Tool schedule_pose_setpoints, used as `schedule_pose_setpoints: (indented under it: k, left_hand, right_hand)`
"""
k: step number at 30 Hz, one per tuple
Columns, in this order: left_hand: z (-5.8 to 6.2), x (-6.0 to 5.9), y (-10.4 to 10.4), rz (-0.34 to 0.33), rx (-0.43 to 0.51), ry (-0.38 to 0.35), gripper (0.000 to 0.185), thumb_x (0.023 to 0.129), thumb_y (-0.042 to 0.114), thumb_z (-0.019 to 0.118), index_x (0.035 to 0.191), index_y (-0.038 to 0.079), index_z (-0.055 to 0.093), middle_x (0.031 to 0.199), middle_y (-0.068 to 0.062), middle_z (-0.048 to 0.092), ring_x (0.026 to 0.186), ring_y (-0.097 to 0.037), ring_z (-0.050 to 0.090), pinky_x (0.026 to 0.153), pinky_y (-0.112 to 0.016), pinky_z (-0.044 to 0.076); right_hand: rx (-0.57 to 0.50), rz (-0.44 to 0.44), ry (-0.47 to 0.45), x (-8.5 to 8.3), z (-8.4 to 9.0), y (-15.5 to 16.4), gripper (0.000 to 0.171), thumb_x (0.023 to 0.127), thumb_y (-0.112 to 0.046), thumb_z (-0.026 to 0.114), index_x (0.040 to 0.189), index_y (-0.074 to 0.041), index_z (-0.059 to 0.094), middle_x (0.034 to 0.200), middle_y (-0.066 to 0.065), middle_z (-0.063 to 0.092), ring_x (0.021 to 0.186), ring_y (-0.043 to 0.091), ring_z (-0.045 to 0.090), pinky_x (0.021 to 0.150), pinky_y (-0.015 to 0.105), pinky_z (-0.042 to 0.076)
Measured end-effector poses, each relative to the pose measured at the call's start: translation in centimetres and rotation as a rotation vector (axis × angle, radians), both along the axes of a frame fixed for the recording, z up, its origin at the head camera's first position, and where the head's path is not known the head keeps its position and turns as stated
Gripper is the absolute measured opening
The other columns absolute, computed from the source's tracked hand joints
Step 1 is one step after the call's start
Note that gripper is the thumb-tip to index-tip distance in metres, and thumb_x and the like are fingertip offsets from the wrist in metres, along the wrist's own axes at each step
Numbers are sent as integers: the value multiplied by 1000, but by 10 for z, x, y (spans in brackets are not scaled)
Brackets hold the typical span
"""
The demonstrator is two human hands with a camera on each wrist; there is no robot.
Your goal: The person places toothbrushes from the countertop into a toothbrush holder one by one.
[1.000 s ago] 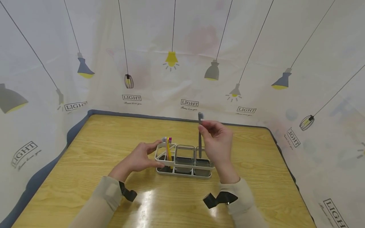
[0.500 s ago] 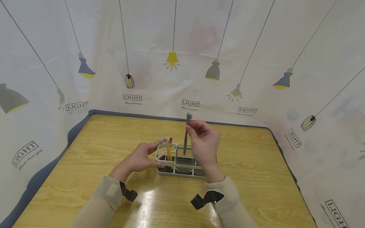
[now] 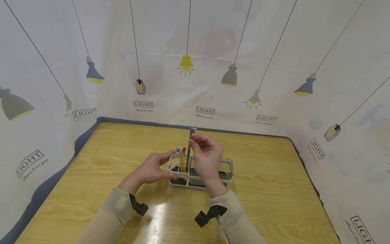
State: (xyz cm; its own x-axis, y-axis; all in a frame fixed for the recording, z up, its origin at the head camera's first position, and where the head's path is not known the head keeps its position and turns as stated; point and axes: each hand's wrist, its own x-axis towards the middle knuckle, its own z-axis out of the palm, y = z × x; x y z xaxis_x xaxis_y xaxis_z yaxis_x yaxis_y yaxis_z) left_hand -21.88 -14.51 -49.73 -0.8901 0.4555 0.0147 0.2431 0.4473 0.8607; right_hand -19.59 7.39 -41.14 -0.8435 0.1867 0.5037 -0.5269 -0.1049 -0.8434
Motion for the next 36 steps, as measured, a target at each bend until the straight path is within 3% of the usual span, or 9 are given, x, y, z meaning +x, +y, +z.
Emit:
schedule_pose_setpoints:
  k: [15, 22, 28, 36]
  left_hand:
    - [1, 1, -1, -21, 30, 28, 98, 79, 37, 97, 160, 11, 48, 162, -6, 45, 145, -28, 48, 118, -40, 42]
    - [-1, 0, -2, -34, 31, 26, 98, 80, 37, 96, 161, 15, 47, 163, -3, 44, 145, -29, 47, 118, -42, 42]
    - [-1, -1, -1, -38, 39, 27, 96, 80, 33, 97, 160, 15, 48, 163, -4, 45, 145, -34, 47, 118, -45, 41]
    - [-1, 0, -1, -33, 35, 19, 97, 80, 32, 97, 161, 16, 47, 163, -2, 45, 146, -31, 47, 118, -45, 42]
  right_hand:
    - [68, 29, -64, 7, -35, -14, 7, 88, 17, 77, 92, 12, 73, 90, 25, 73, 76, 16, 69, 68, 20, 58]
    - [49, 4, -119, 14, -53, -17, 8, 88, 16, 77, 92, 11, 73, 89, 12, 74, 80, 17, 70, 69, 20, 58]
    - [55, 5, -120, 19, -64, -17, 10, 87, 18, 77, 92, 11, 73, 91, 21, 72, 82, 18, 70, 71, 21, 59]
    - [49, 12, -78, 21, -72, -17, 11, 85, 20, 77, 90, 11, 73, 90, 23, 72, 84, 17, 71, 72, 21, 60]
